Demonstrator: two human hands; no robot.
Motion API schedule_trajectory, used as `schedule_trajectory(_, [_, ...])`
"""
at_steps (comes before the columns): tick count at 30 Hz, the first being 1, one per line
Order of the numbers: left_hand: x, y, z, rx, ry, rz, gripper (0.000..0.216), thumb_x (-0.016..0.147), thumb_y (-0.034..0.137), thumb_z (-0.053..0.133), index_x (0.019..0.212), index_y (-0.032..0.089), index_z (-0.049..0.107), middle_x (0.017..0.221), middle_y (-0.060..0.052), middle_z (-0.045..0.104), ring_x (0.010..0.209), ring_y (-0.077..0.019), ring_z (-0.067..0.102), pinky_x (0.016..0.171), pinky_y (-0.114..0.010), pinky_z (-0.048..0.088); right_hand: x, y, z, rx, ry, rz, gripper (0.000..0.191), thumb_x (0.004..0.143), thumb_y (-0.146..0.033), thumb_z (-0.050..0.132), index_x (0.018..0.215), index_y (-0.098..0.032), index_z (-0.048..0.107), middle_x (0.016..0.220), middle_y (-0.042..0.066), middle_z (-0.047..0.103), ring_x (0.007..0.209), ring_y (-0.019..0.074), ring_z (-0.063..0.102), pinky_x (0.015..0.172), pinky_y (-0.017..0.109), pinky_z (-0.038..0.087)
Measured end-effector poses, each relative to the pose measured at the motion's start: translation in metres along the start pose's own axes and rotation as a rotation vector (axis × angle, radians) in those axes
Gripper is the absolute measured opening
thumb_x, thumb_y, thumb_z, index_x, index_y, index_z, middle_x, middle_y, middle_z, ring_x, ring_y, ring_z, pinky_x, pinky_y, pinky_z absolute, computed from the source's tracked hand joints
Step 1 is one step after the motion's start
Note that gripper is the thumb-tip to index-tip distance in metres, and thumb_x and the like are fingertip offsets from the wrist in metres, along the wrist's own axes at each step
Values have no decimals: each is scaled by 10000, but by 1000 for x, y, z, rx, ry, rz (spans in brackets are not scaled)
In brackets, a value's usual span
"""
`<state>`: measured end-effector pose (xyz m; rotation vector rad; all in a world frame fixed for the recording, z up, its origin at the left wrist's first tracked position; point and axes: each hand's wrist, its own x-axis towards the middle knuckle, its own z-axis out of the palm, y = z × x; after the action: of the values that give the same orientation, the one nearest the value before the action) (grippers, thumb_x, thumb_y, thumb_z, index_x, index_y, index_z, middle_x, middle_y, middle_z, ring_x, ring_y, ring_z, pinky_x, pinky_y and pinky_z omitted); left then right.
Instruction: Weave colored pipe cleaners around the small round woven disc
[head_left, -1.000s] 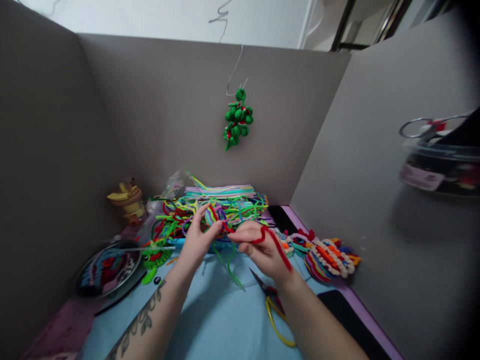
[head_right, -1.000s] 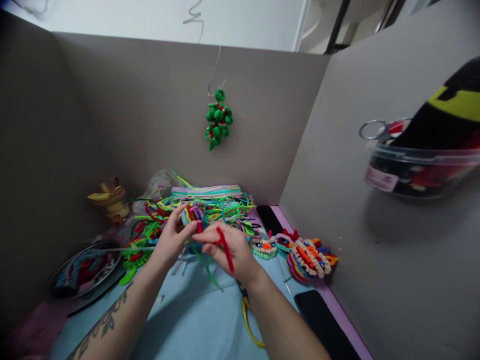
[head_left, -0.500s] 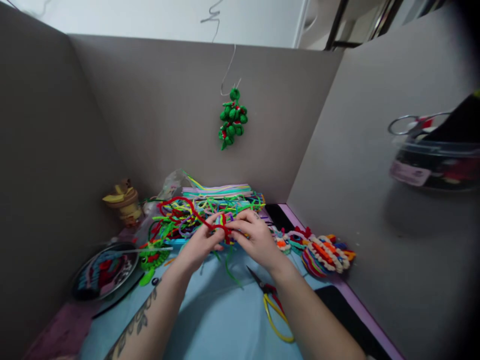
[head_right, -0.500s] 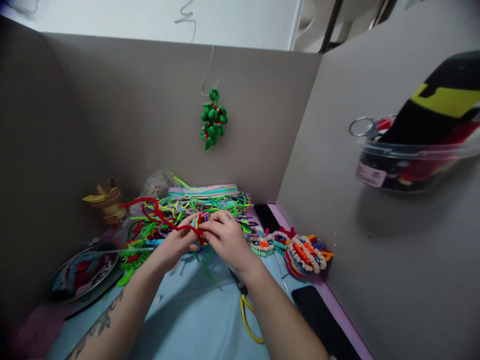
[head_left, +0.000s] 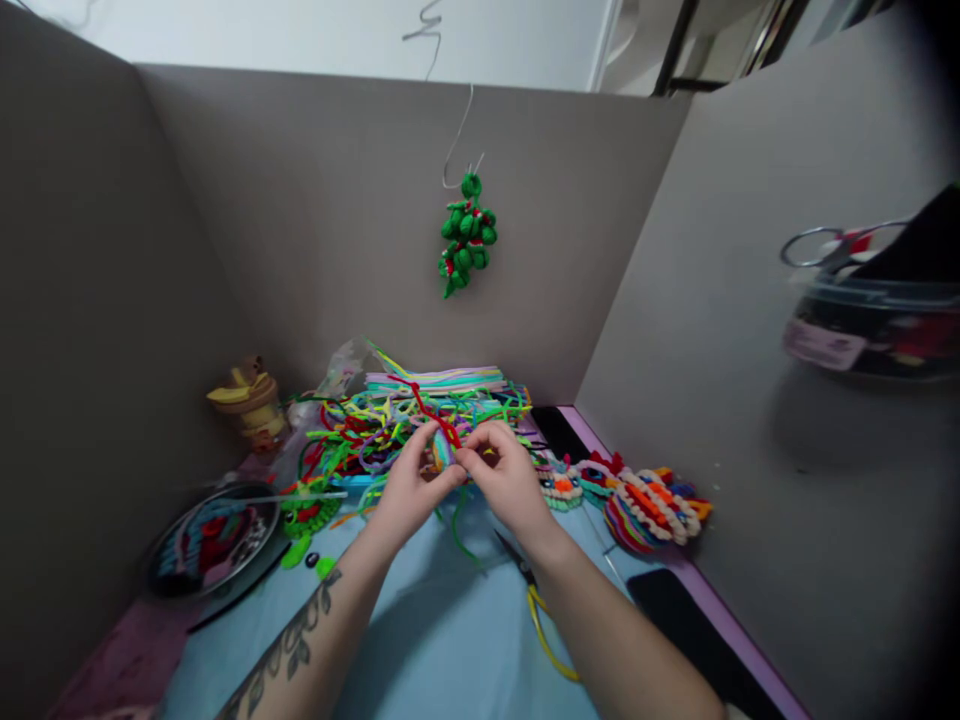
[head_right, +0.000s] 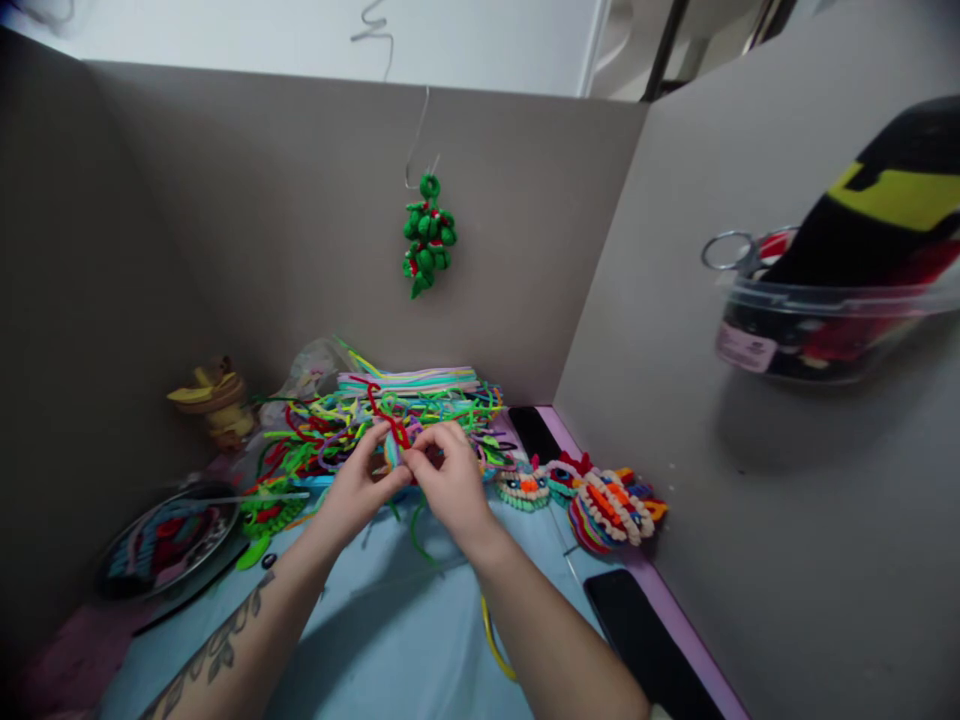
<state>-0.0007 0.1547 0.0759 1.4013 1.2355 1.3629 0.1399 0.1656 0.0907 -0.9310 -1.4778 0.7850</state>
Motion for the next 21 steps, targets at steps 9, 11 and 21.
schedule_trajectory(9, [-2, 5, 2, -156, 39, 122, 597, 696, 253, 745, 1236, 236, 492, 1193, -73, 595, 1009, -203, 612, 814, -279, 509, 2, 6, 4, 341, -197, 193, 328, 751, -481, 667, 663, -174, 591, 647, -8, 557, 634, 130, 489, 623, 253, 411])
schedule_trajectory(11, [-2, 5, 2, -150, 16, 124, 594, 697, 249, 747, 1235, 235, 497, 1238, -81, 576, 1054, -208, 599, 833, -279, 503, 2, 6, 5, 356, -158, 193, 329, 737, -477, 681, 650, -175, 587, 631, -17, 541, 617, 125, 474, 606, 249, 394])
schedule_trajectory(21, [-4, 12, -7, -305, 226, 97, 231, 710, 375, 732, 764, 164, 657, 859, -33, 673, 885, -186, 605, 766, -259, 468, 4, 4, -1, -9, -41, -136, 161, 781, -281, 637, 655, -191, 594, 754, 25, 598, 776, 172, 553, 751, 306, 430])
